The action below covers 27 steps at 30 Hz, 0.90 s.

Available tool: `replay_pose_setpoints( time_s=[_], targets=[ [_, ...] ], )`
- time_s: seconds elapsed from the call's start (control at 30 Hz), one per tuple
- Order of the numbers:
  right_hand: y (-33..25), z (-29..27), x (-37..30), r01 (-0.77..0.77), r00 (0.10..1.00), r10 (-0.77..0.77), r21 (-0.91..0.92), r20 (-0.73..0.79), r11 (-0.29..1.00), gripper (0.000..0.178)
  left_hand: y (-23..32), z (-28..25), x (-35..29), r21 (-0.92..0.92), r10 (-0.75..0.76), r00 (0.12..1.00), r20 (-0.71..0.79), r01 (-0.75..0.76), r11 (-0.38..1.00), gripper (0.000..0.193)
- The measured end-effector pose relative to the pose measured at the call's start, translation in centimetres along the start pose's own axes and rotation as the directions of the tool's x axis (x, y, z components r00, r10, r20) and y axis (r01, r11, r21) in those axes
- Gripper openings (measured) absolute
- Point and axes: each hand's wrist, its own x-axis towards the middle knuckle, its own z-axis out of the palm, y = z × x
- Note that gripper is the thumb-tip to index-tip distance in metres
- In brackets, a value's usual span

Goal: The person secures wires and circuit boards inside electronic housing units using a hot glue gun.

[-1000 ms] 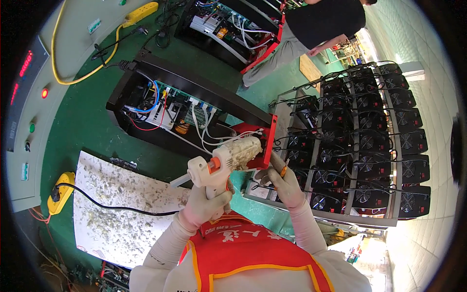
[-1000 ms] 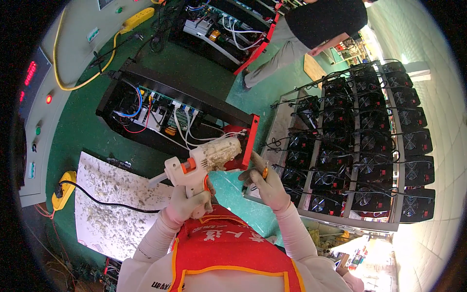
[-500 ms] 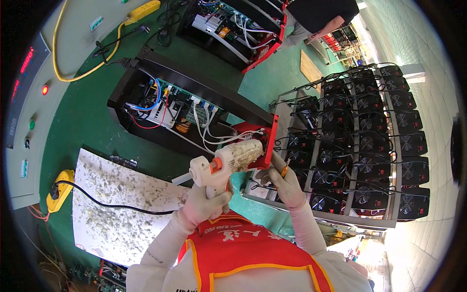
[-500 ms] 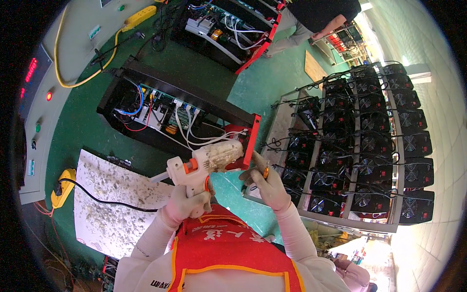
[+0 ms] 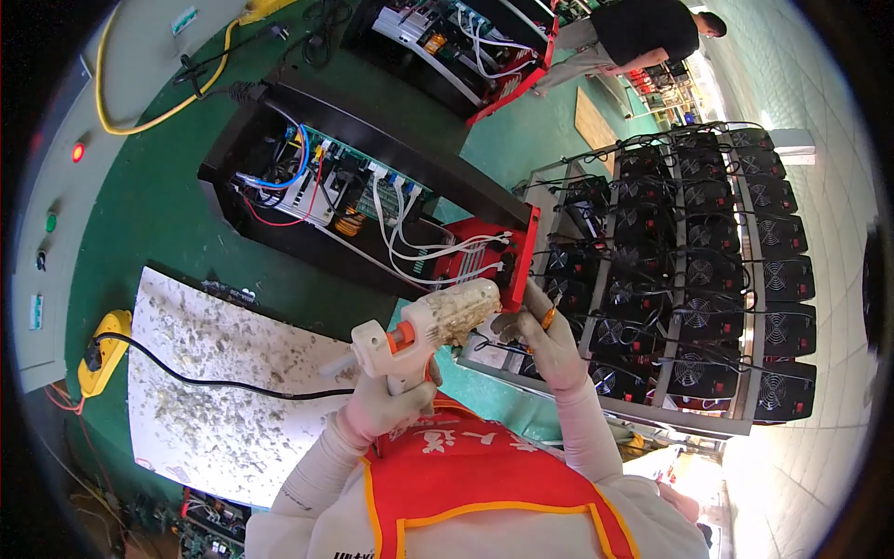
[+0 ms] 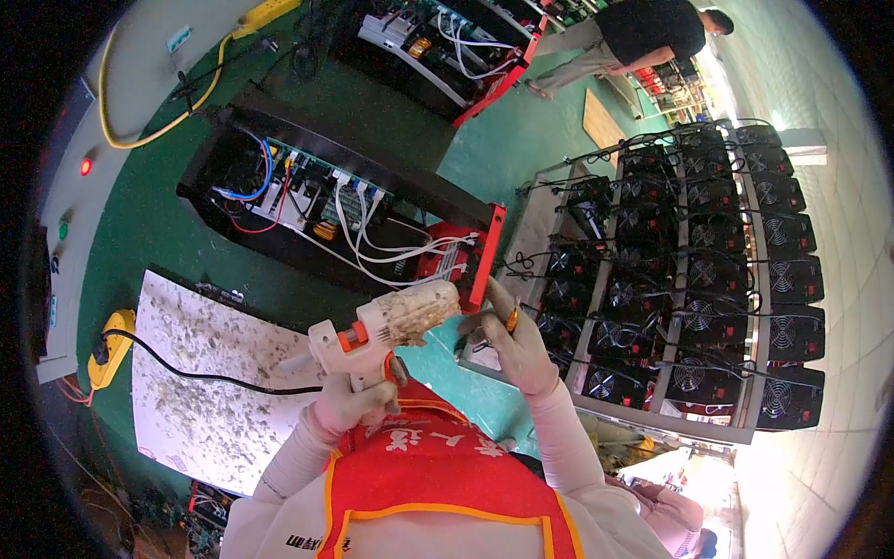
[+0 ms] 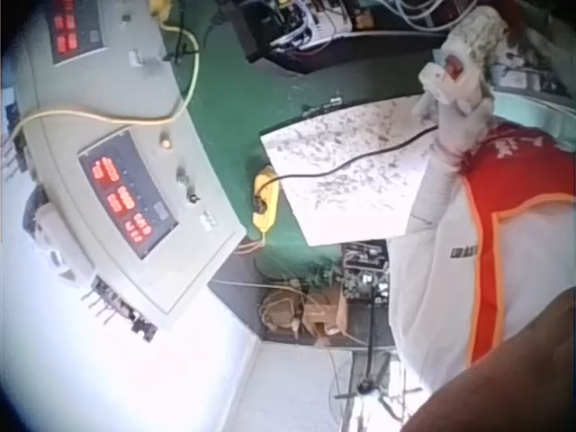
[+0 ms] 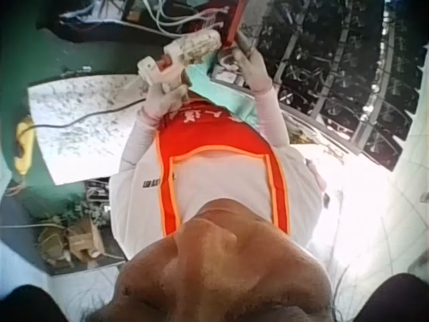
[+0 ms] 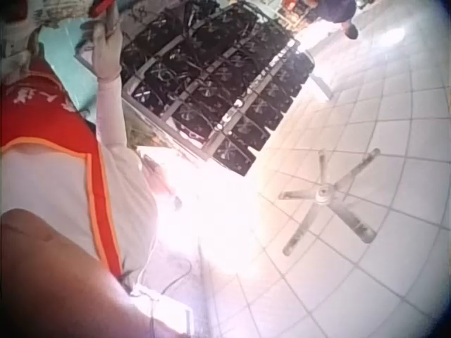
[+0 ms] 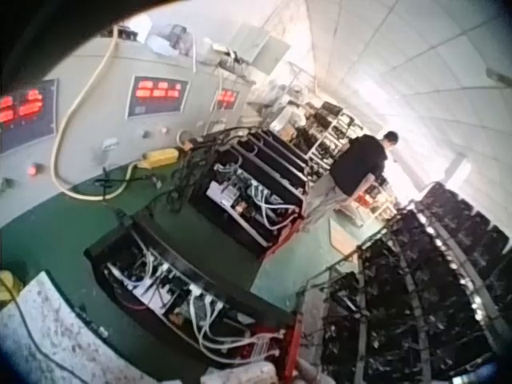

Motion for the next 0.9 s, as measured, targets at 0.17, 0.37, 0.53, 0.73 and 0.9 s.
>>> replay_pose_setpoints(
  time_s=[0.17, 0.37, 0.53, 0.73, 0.9],
  targets=[
    [0.1, 0.1, -0.1, -0.022, 1.0, 0.023, 0.021, -0.01, 1.0, 0.059, -0.5, -0.1, 0.1, -0.034, 0.041, 0.999, -0.007, -0.041, 0.999, 0.027],
    [-0.4, 0.2, -0.1, -0.04, 0.999, 0.04, -0.004, -0.033, 0.999, 0.059, -0.6, -0.6, 0.7, -0.024, 0.01, 0.999, 0.031, -0.009, 1.0, 0.027],
    [-0.8, 0.1, -0.1, -0.023, 1.0, 0.023, -0.035, -0.007, 0.999, 0.061, -0.7, -1.6, 0.9, 0.047, -0.013, 0.997, 0.07, 0.01, 0.999, 0.022],
    [-0.6, 0.2, 0.0, -0.021, 1.0, 0.021, -0.017, -0.014, 1.0, 0.06, -1.9, -1.7, 0.9, -0.021, 0.066, 0.996, 0.053, -0.065, 0.998, 0.023],
    [-0.7, 0.1, -0.1, -0.038, 0.999, 0.038, -0.025, -0.012, 0.999, 0.06, -2.0, -1.5, 1.0, -0.046, 0.013, 1.0, 0.02, -0.012, 0.999, 0.026]
  ],
)
